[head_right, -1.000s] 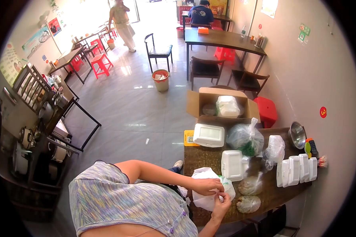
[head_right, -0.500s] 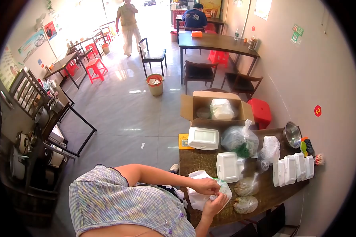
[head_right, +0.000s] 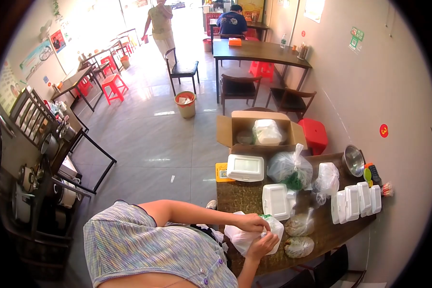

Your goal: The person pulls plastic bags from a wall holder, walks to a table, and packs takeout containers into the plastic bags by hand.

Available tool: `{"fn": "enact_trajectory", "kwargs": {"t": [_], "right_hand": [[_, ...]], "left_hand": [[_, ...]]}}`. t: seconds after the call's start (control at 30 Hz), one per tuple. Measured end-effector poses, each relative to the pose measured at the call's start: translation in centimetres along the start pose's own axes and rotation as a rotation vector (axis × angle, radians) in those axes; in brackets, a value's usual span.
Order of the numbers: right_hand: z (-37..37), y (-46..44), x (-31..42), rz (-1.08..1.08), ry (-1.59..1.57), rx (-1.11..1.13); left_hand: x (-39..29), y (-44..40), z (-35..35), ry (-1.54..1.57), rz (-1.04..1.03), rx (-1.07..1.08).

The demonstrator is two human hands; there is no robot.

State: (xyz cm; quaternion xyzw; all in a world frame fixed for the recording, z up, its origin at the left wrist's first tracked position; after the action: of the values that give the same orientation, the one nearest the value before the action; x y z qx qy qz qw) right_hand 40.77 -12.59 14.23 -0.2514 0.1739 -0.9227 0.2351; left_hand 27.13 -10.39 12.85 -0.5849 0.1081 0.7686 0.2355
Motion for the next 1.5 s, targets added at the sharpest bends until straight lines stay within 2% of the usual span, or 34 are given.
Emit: {"fn": "enact_trajectory", "kwargs": {"t": [0.03,0.13,0.27,0.43,0.53,0.63,0.77,0.93,1.03,1.13,1.17,1.23,1.37,1.47,1.5], "right_hand": [[0.0,0.1,-0.2,0.017,-0.005,-0.011],[-0.3,0.5,-0.7,0.057,-0.064,-0.069],[-0.2,0.9,-3.0,0.092,-0.172,0.001],[1.2,0.0,-2.6,0.106,-0.285,0.061],[1.9,-0.2,-2.8,0.07,-0.315,0.135],[3.0,-0.4,-2.6,0.203,-0.075,0.205],[3.1,0.7,-2.4,0.219,-0.042,0.216],[3.5,3.3,-2.9,0.226,-0.092,0.238],[3.9,4.2,-2.6,0.145,-0.082,0.281],[3.1,7.2,-4.2,-0.081,-0.283,0.111],[2.9,8.6,-5.0,-0.293,-0.428,0.099],[1.9,11.0,-6.0,-0.725,-0.716,0.064],[-0.8,11.9,-3.9,-0.882,-1.267,0.252],[-2.5,10.4,-2.5,-0.718,-1.274,0.052],[-1.6,9.2,-1.3,-0.716,-1.186,0.049]], "left_hand": [[0.9,-0.3,-0.2,0.029,-0.037,0.024],[0.3,-0.9,0.8,0.076,0.047,0.227],[-0.2,-2.7,2.2,0.13,0.141,0.47],[-0.8,-4.1,2.6,0.016,0.185,0.595],[-0.7,-4.6,2.6,-0.027,0.164,0.595],[-0.7,-4.6,1.7,-0.378,-0.197,0.412],[-2.1,-3.8,1.3,-0.488,-0.16,0.352],[-0.8,-3.7,1.6,-0.463,-0.164,0.32],[-0.8,-3.4,0.9,-0.529,-0.111,0.25],[-1.0,-2.9,0.9,-0.573,0.019,0.163],[-0.3,-2.7,0.3,-0.541,0.093,0.186],[-2.0,-1.6,-0.3,-0.607,0.06,0.16],[-3.1,-0.8,-2.5,-0.805,0.103,0.127],[-3.0,-0.5,-3.6,-0.859,0.175,0.121],[-2.7,-0.6,-4.1,-0.863,0.203,0.128]]}}
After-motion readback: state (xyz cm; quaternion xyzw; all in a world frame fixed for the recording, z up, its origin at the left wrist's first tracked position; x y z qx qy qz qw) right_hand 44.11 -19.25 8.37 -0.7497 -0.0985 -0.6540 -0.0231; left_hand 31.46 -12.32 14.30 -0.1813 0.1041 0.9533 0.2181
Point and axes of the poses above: each hand's wrist, its own y-axis away from the middle knuckle, its own z-axis out of the back of the hand, x = y × z, the point moved 1 cm from there along -y, towards the middle knuckle, and after that the axes turned 7 degrees about x, right-handed, at the moved point
